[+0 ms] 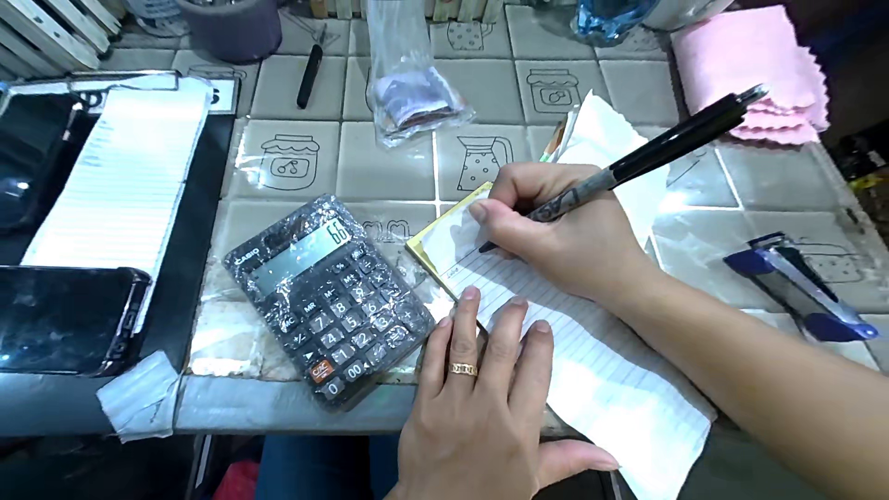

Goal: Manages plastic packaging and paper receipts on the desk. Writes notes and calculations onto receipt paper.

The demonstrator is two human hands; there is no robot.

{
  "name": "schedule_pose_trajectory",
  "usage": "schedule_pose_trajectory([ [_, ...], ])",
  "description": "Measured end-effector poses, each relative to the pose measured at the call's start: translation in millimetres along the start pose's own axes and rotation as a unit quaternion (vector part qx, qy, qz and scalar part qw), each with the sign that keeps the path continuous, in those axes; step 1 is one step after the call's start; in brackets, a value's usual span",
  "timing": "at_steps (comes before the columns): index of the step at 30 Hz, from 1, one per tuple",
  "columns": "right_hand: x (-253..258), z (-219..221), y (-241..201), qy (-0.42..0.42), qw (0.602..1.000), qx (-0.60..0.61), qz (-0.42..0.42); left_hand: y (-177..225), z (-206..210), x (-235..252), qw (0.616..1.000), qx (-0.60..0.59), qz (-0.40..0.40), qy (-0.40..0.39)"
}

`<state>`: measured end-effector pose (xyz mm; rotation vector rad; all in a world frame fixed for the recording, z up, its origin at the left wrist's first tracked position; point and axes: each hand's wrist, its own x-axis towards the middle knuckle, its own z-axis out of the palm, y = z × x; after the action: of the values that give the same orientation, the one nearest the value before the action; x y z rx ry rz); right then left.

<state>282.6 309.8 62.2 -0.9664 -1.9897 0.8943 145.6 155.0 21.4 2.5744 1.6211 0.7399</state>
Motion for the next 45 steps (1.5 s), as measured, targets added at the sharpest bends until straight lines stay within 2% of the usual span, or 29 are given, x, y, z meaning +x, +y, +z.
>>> schedule_pose_trajectory([
  [6, -1, 1, 1, 0.010, 1.000, -0.010, -0.002, 0, 1, -2, 1.000, -0.002, -0.003, -0.003],
  [11, -2, 2, 1, 0.006, 0.997, -0.057, -0.047, 0, 1, -1, 1.000, 0.001, -0.002, -0.001],
  [15, -2, -2, -1, 0.018, 1.000, -0.018, -0.002, 0, 0, -1, 1.000, -0.004, -0.001, -0.007],
  [18, -6, 7, -11, -0.010, 0.999, 0.022, -0.033, 0, 1, -1, 1.000, -0.008, -0.003, 0.000],
  [23, -9, 16, -12, -0.062, 0.997, 0.018, -0.050, 1, 2, -1, 1.000, -0.004, -0.004, 0.009],
  [45, -8, 17, -13, -0.056, 0.998, -0.014, -0.038, 1, 1, 0, 1.000, -0.002, -0.005, 0.013],
])
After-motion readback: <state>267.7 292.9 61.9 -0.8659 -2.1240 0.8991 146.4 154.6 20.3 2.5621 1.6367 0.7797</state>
